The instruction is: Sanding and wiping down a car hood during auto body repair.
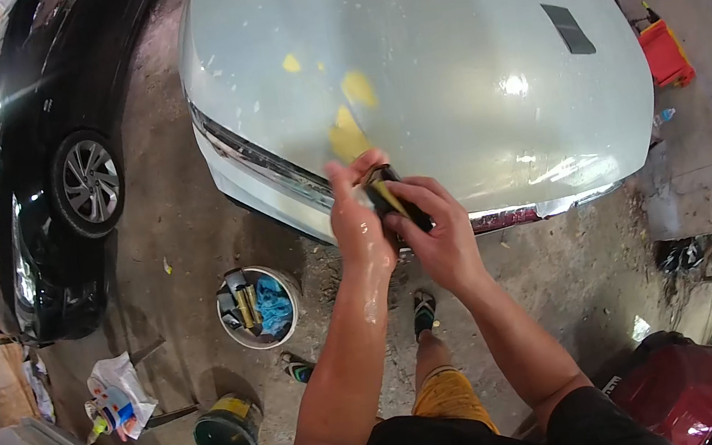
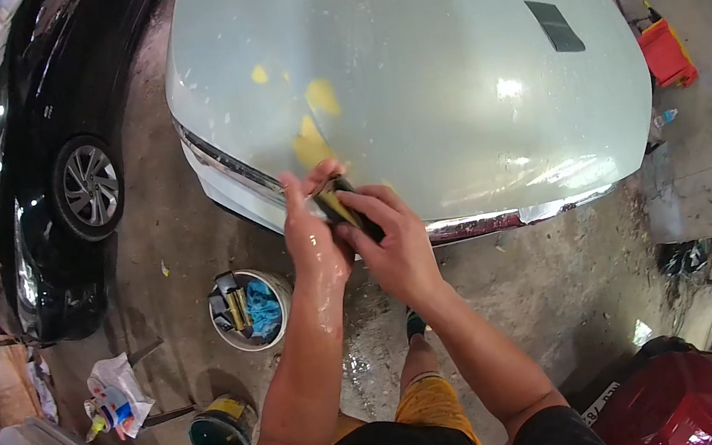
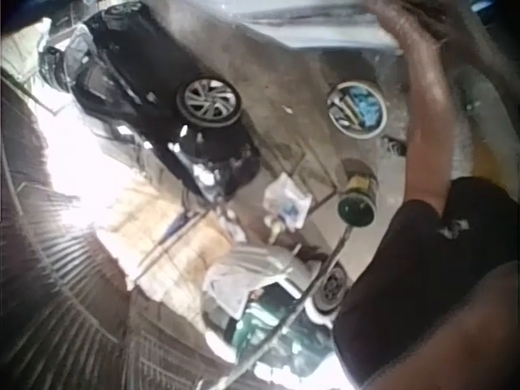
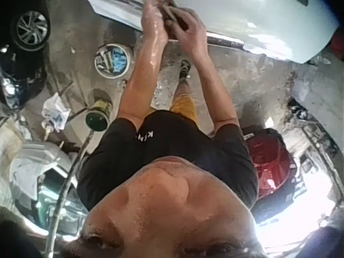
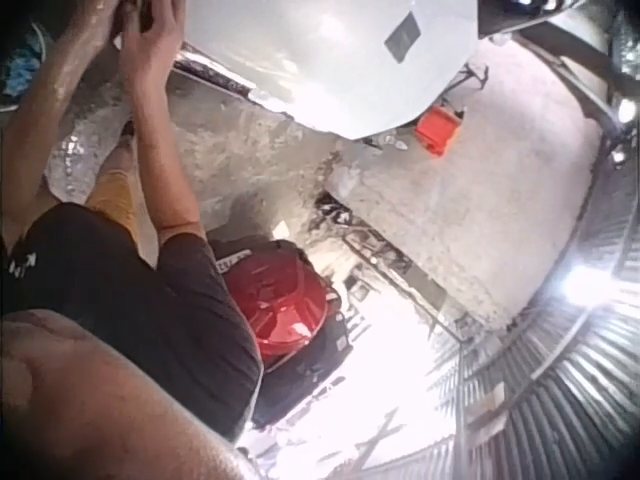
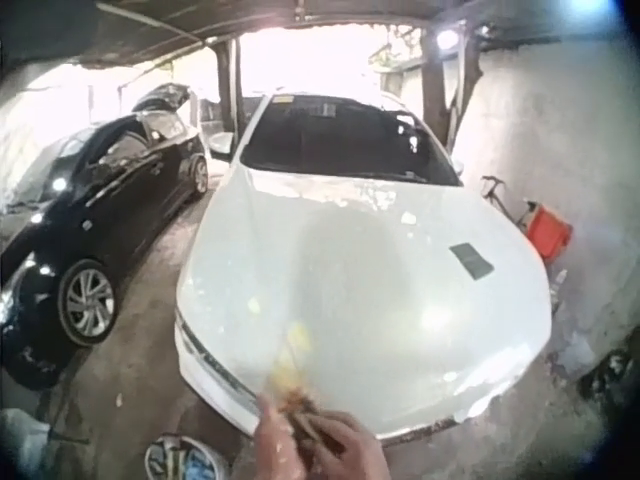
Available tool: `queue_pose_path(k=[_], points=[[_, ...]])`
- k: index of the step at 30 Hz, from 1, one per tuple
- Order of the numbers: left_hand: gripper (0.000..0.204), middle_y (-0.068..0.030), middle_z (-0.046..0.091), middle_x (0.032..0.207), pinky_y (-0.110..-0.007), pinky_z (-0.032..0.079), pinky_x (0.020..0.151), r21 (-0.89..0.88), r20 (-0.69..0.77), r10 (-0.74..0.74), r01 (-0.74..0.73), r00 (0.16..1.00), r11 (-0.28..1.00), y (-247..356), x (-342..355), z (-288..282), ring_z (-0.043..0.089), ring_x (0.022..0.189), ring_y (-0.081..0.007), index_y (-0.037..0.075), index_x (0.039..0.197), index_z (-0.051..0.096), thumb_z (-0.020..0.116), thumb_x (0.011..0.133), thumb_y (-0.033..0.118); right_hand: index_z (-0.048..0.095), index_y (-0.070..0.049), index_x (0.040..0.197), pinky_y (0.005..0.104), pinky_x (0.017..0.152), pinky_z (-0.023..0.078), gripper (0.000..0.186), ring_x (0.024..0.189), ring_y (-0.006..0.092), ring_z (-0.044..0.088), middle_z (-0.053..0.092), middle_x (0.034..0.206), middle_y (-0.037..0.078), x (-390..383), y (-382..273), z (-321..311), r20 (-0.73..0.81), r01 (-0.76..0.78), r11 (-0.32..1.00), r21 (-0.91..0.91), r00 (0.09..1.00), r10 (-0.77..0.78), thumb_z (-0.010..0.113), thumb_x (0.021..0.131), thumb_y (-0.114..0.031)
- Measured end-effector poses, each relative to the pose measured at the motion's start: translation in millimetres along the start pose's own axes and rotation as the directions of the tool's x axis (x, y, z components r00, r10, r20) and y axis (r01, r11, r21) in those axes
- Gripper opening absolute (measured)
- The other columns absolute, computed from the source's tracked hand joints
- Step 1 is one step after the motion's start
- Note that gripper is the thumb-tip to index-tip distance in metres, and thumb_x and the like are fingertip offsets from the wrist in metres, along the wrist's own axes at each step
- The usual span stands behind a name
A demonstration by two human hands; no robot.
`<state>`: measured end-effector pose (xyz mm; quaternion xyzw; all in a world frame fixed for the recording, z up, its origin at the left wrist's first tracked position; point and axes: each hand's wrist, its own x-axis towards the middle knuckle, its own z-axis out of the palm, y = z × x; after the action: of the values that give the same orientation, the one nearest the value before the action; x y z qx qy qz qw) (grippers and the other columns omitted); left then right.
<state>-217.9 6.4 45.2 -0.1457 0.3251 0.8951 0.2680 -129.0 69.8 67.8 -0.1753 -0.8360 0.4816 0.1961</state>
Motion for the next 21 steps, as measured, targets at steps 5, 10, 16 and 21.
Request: queue_pose_path(k=[5,10,16,21], points=[[0.043,0.0031,0.042,0.072,-0.029,0.036,0.060,-0.300,0.010,-0.206,0.200,0.978,0.933,16,-9,-70,0.042,0.066,-0.0124,0.015,0.081,0.046,0.052,0.100,0.053,0.068,-0.013,0.124,0.0431,0.094,0.049,0.041,0.110,0.0335,0.058,0.061,0.125,0.011,68,10,0,-0.074,0.196,0.816,-0.544,0.957,-0.279,0.068,0.084,-0.006],[0.042,0.0070,0.038,0.072,-0.027,0.030,0.060,0.061,-0.263,-0.272,0.297,0.926,0.953,-16,-26,-181,0.037,0.064,-0.0097,0.022,0.078,0.043,0.062,0.092,0.057,0.070,-0.014,0.121,0.0414,0.096,0.049,0.037,0.110,0.0339,0.060,0.066,0.123,0.010,150,33,4,0.129,0.374,0.684,-0.626,0.915,-0.383,0.067,0.085,-0.010],[0.039,0.0070,0.043,0.077,-0.026,0.031,0.056,0.221,-0.566,-0.265,0.453,0.781,0.864,-42,-48,-398,0.037,0.062,-0.0073,0.020,0.106,0.057,0.062,0.091,0.056,0.072,-0.014,0.118,0.0412,0.096,0.049,0.031,0.110,0.0340,0.062,0.068,0.119,0.012,165,27,22,0.260,0.480,0.651,-0.588,0.874,-0.410,0.065,0.087,-0.010],[0.039,0.0022,0.042,0.063,-0.033,0.036,0.055,0.413,-0.672,-0.126,0.509,0.730,0.755,-33,-39,-454,0.040,0.058,-0.0165,0.014,0.087,0.063,0.059,0.095,0.052,0.070,-0.014,0.120,0.0414,0.096,0.049,0.034,0.109,0.0362,0.060,0.067,0.120,0.013,188,17,15,0.303,0.568,0.537,-0.623,0.809,-0.505,0.063,0.088,-0.009]])
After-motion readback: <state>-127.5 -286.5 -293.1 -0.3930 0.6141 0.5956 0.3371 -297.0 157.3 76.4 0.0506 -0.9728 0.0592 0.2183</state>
